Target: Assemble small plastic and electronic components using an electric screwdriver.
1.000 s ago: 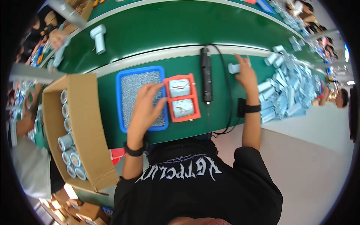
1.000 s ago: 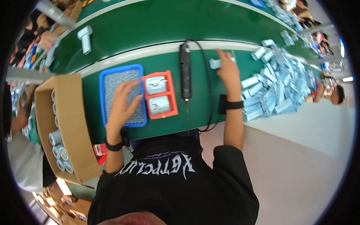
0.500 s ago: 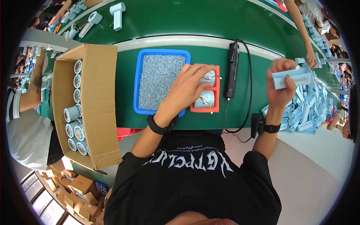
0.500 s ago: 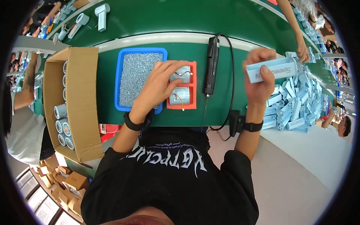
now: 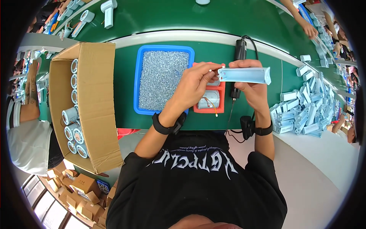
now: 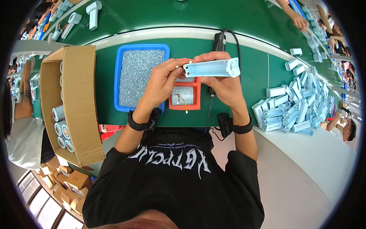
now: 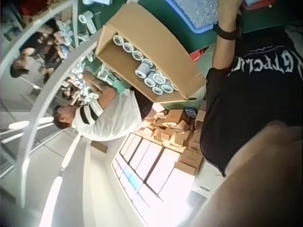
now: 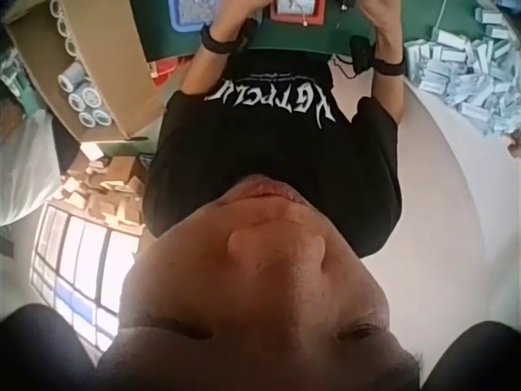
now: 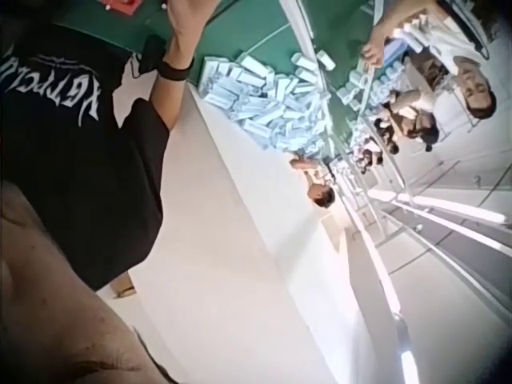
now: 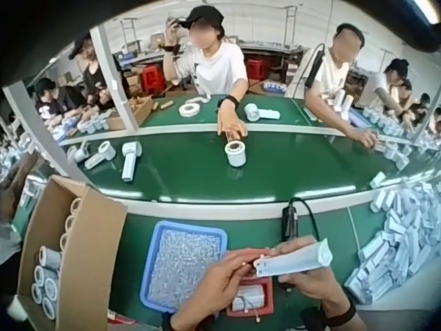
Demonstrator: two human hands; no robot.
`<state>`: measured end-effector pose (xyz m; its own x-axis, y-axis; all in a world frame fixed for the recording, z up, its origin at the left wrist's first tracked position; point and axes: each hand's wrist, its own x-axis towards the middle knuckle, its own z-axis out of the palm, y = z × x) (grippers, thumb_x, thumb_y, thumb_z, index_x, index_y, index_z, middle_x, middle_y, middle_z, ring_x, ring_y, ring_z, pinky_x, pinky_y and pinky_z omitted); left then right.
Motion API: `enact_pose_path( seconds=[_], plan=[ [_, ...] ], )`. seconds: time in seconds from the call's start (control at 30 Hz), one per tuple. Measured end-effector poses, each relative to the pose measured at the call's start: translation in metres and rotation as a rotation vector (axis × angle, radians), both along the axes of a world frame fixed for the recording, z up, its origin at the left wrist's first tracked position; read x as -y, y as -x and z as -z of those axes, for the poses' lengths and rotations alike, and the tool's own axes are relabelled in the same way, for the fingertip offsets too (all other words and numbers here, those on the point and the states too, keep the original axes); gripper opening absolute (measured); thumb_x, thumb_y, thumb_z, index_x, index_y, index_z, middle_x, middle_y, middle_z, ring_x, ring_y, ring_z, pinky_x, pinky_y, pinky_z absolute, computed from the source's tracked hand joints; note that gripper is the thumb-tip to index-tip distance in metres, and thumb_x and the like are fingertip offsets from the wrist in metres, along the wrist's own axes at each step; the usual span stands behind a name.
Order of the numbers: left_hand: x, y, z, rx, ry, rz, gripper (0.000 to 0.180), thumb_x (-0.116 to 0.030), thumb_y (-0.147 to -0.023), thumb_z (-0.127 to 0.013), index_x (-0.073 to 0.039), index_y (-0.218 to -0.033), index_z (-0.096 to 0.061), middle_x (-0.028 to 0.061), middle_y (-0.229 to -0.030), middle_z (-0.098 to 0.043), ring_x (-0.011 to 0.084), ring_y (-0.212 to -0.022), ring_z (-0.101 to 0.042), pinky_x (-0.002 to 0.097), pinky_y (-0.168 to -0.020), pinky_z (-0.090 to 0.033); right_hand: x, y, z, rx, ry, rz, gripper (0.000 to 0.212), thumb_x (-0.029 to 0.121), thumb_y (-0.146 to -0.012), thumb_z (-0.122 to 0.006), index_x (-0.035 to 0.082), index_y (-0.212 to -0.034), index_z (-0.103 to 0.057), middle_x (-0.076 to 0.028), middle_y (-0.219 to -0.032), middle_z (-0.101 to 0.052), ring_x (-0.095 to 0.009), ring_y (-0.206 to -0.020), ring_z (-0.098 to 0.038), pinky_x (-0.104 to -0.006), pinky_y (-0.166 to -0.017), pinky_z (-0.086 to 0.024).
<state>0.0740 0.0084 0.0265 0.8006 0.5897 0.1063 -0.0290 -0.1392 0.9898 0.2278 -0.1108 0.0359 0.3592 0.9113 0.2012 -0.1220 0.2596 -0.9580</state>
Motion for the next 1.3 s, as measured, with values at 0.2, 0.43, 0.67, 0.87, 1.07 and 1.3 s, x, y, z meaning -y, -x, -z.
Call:
enact_pose_path(
  seconds=[0.2,0.43,0.67,0.87,1.07,1.3],
  plan=[
    [0.000,0.000,0.011,0.038,0.037,0.002,0.017,-0.004,-0.093,-0.048,0.003,-0.102,-0.062,0.0111,-0.083,-0.067,0.0186,-0.075,-0.067,0.0288,-0.070,-0.054,0.000,-0.005,-0.004,0.054,-0.059,0.107,0.048,0.000,-0.077,-0.072,0.004,-0.116,-0.045,-0.014,-0.113,-0.059,-0.022,-0.108,-0.058,-0.0341,-0.092,-0.049],
    [0.002,-0.001,0.012,0.006,0.118,-0.042,0.017,-0.005,-0.093,-0.048,0.003,-0.102,-0.061,0.0127,-0.078,-0.068,0.0205,-0.074,-0.069,0.0297,-0.069,-0.055,-0.012,0.015,-0.001,0.246,-0.034,0.129,0.049,0.003,-0.074,-0.076,0.004,-0.114,-0.048,-0.013,-0.112,-0.059,-0.022,-0.106,-0.059,-0.0328,-0.089,-0.051],
    [0.005,0.000,0.014,0.017,0.144,-0.069,0.018,-0.007,-0.094,-0.048,0.004,-0.103,-0.061,0.0131,-0.077,-0.068,0.0185,-0.074,-0.069,0.0283,-0.070,-0.056,-0.013,0.020,0.004,0.368,-0.050,0.154,0.051,0.007,-0.073,-0.078,0.004,-0.114,-0.049,-0.012,-0.109,-0.060,-0.022,-0.103,-0.061,-0.0315,-0.087,-0.052],
    [0.001,0.000,0.011,-0.041,0.122,-0.021,0.021,-0.009,-0.095,-0.046,0.003,-0.105,-0.060,0.0104,-0.072,-0.065,0.0178,-0.067,-0.065,0.0289,-0.065,-0.054,-0.004,0.017,-0.005,0.305,-0.092,0.196,0.054,0.012,-0.082,-0.071,0.005,-0.126,-0.041,-0.016,-0.104,-0.060,-0.023,-0.096,-0.063,-0.0314,-0.082,-0.052],
    [0.002,0.000,0.013,0.028,-0.035,-0.020,0.026,-0.014,-0.098,-0.045,0.003,-0.111,-0.060,0.0062,-0.078,-0.062,0.0130,-0.066,-0.061,0.0255,-0.065,-0.052,0.000,-0.009,-0.013,-0.138,0.201,0.214,0.056,0.011,-0.087,-0.062,0.000,-0.134,-0.034,-0.016,-0.099,-0.063,-0.020,-0.090,-0.064,-0.0277,-0.080,-0.052],
    [-0.001,0.001,0.016,0.032,0.037,0.007,0.024,-0.010,-0.097,-0.047,0.004,-0.112,-0.059,0.0099,-0.089,-0.066,0.0154,-0.077,-0.066,0.0250,-0.070,-0.054,0.007,-0.012,-0.014,-0.800,0.133,-0.288,0.048,0.016,-0.086,-0.063,0.001,-0.127,-0.044,-0.012,-0.101,-0.060,-0.019,-0.081,-0.061,-0.0241,-0.073,-0.048]
  ],
)
